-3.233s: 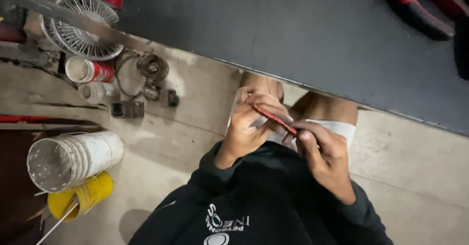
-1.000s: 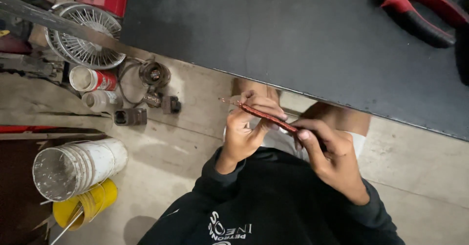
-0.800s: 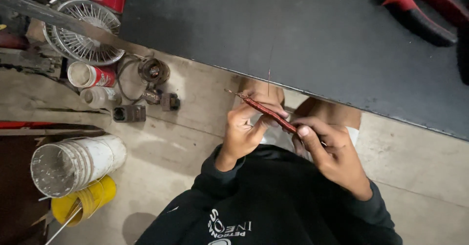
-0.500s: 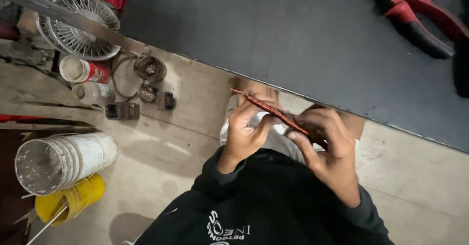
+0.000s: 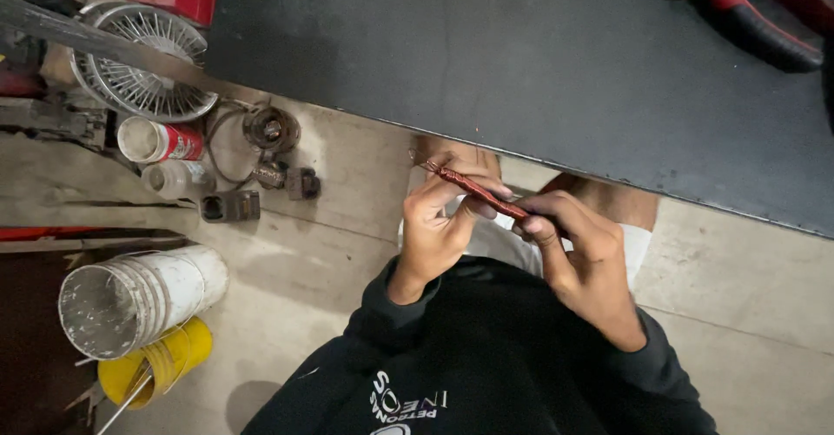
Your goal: Winding copper wire around an electronic core component at a repair bench
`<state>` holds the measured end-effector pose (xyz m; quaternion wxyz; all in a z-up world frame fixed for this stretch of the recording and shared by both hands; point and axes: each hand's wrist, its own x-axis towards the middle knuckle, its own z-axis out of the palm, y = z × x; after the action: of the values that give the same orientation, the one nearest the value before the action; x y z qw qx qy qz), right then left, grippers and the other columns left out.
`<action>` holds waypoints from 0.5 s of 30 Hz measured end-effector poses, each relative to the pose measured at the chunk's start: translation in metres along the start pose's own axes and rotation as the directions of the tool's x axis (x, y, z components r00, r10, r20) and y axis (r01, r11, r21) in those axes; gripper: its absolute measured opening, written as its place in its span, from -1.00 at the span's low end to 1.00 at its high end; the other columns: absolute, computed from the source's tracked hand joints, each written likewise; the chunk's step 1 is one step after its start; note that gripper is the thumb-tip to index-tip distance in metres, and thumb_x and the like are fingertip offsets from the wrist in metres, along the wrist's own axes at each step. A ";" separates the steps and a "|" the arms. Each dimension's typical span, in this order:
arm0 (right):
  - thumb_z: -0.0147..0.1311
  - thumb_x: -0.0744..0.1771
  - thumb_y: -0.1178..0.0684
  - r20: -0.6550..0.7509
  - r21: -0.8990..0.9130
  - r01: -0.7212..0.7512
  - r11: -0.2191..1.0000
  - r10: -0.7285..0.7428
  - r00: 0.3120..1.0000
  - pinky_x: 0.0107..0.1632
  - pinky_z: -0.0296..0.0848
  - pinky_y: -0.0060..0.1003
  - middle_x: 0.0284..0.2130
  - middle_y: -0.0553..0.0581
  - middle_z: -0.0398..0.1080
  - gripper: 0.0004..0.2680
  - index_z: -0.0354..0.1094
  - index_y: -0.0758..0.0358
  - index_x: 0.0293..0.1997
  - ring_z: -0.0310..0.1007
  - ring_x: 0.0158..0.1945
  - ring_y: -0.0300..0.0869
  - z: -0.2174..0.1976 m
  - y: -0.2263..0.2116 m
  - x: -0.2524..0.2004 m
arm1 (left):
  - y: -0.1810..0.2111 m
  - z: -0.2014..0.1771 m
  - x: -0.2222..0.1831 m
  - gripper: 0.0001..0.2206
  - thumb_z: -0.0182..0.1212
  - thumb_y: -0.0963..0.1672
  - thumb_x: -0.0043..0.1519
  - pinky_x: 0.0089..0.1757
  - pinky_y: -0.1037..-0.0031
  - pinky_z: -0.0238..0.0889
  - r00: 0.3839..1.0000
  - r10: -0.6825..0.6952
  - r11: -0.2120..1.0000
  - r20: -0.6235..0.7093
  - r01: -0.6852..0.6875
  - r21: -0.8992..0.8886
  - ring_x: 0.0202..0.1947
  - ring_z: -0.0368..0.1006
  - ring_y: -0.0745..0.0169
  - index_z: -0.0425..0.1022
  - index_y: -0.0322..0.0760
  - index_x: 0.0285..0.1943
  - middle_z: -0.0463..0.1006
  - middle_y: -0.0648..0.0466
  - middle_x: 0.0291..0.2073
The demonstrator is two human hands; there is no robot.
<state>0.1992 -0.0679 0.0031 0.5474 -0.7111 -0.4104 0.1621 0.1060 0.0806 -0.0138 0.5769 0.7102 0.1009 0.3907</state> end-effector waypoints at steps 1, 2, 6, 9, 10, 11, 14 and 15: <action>0.05 0.40 0.13 0.001 -0.002 0.002 1.000 -0.002 1.000 -0.33 0.47 -0.11 -0.48 0.19 0.48 -0.90 0.50 0.27 -0.10 0.48 -0.50 0.07 0.000 -0.001 0.000 | 0.000 0.001 0.001 -0.89 0.23 -0.13 0.33 0.04 0.33 0.30 1.000 0.002 1.000 -0.001 -0.002 -0.001 -0.26 0.51 0.15 0.66 -0.16 -0.19 0.64 0.07 -0.35; 0.02 0.41 0.13 0.019 0.040 -0.037 0.999 0.036 0.999 -0.36 0.45 -0.15 -0.54 0.16 0.45 -0.88 0.50 0.28 -0.10 0.43 -0.55 -0.02 0.001 -0.002 0.001 | -0.001 0.001 0.001 -0.89 0.25 -0.13 0.32 0.05 0.33 0.31 1.000 -0.002 1.000 -0.007 0.002 -0.021 -0.26 0.53 0.14 0.66 -0.20 -0.21 0.64 0.07 -0.36; -0.08 0.42 0.13 0.114 0.127 -0.128 0.984 0.114 0.987 -0.45 0.37 -0.29 -0.73 0.03 0.30 -0.84 0.50 0.26 -0.10 0.17 -0.62 -0.27 -0.007 -0.006 0.003 | 0.008 0.004 0.005 -0.88 0.25 -0.12 0.32 0.10 0.34 0.29 0.999 0.007 1.000 -0.032 -0.007 -0.022 -0.29 0.53 0.16 0.65 -0.22 -0.21 0.64 0.07 -0.39; -0.01 0.40 0.15 0.097 0.027 -0.087 0.996 0.084 0.992 -0.40 0.44 -0.18 -0.65 0.20 0.46 -0.85 0.53 0.29 -0.06 0.35 -0.63 -0.10 -0.012 -0.015 0.010 | 0.007 0.005 0.004 -0.84 0.24 -0.08 0.33 0.10 0.33 0.27 0.998 0.021 1.000 -0.058 -0.021 -0.009 -0.26 0.55 0.15 0.65 -0.22 -0.21 0.64 0.07 -0.37; -0.01 0.40 0.15 0.098 0.027 -0.085 0.996 0.082 0.992 -0.40 0.44 -0.18 -0.65 0.20 0.46 -0.85 0.53 0.29 -0.06 0.35 -0.63 -0.10 -0.014 -0.018 0.012 | 0.003 0.006 0.003 -0.84 0.24 -0.08 0.33 0.10 0.33 0.27 0.998 0.022 1.000 -0.059 -0.023 -0.008 -0.26 0.55 0.15 0.65 -0.22 -0.21 0.64 0.07 -0.37; 0.13 0.35 0.14 0.049 -0.027 0.029 0.999 -0.028 0.998 -0.36 0.46 -0.12 -0.50 0.27 0.48 -0.86 0.49 0.35 -0.04 0.43 -0.50 0.05 -0.016 -0.021 0.013 | 0.000 0.008 0.001 -0.85 0.27 -0.08 0.30 0.09 0.33 0.25 0.996 0.040 0.999 -0.082 -0.039 0.014 -0.27 0.56 0.13 0.65 -0.20 -0.23 0.64 0.09 -0.37; 0.33 0.29 0.14 -0.030 -0.143 0.182 0.973 -0.188 0.982 -0.32 0.48 -0.13 -0.34 0.28 0.50 -0.80 0.48 0.40 -0.07 0.50 -0.36 0.14 -0.021 -0.021 0.015 | 0.000 0.014 0.004 -0.83 0.27 -0.04 0.30 0.08 0.35 0.22 0.989 0.095 0.995 -0.112 -0.090 0.049 -0.29 0.55 0.12 0.63 -0.16 -0.25 0.64 0.12 -0.37; 0.39 0.27 0.16 -0.066 -0.199 0.219 0.955 -0.236 0.969 -0.32 0.48 -0.21 -0.33 0.22 0.50 -0.81 0.52 0.37 -0.11 0.50 -0.34 0.09 -0.023 -0.020 0.015 | 0.001 0.016 0.007 -0.80 0.22 -0.01 0.32 0.08 0.36 0.20 0.985 0.132 0.990 -0.116 -0.125 0.062 -0.28 0.54 0.12 0.62 -0.14 -0.24 0.63 0.13 -0.36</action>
<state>0.2162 -0.0695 0.0322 0.5097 -0.7146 -0.4784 0.0259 0.1209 0.0723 -0.0100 0.5239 0.7060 0.0999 0.4660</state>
